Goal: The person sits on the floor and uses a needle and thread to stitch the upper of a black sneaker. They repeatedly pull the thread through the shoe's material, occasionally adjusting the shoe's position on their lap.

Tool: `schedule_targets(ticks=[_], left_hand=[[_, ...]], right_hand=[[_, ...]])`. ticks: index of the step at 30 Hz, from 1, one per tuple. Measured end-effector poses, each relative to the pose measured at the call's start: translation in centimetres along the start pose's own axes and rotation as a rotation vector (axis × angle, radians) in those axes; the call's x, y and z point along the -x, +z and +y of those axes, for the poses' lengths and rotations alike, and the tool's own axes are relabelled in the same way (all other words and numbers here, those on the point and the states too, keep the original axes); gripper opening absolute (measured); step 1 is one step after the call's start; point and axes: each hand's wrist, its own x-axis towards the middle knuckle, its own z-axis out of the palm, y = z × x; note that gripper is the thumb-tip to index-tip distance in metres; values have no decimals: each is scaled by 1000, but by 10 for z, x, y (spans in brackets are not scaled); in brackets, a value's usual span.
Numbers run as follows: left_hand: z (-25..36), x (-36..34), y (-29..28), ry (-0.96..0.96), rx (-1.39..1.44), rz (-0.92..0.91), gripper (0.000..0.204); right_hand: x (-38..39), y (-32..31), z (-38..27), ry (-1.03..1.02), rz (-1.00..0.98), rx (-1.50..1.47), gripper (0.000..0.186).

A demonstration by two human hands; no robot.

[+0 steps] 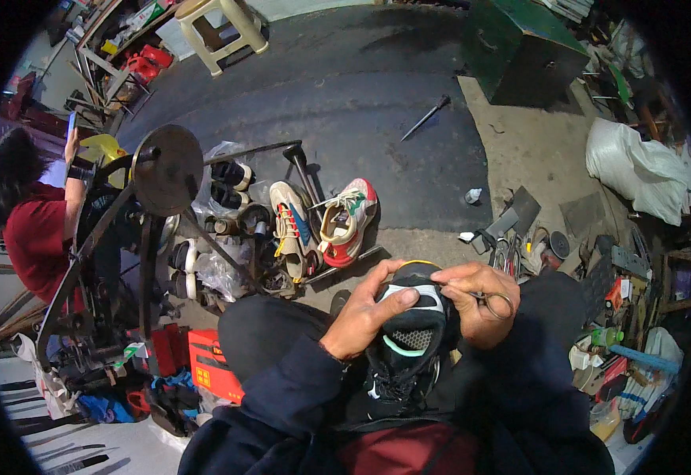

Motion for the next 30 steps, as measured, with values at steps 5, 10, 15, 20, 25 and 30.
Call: schedule_targets(ticks=[5,10,15,20,25,30], left_hand=[[-3,-2,0,27,-57,9,55],[-1,-2,2,28,-35,18,55],[-1,0,3,19,-36,37,56],[0,1,3,19,-48,33,57],[1,0,4,1,-34,9,57],[-1,-1,3,13,-28,-6,56]], right_hand=[[2,-4,-5,-18,-52,90,20],[6,4,0,-91,15,31,24],[10,11,5,-78,37,50,22],[10,5,8,115,-14,-50,16],[15,5,9,270,83,-309,12],[17,5,5,182,100,-238,14]])
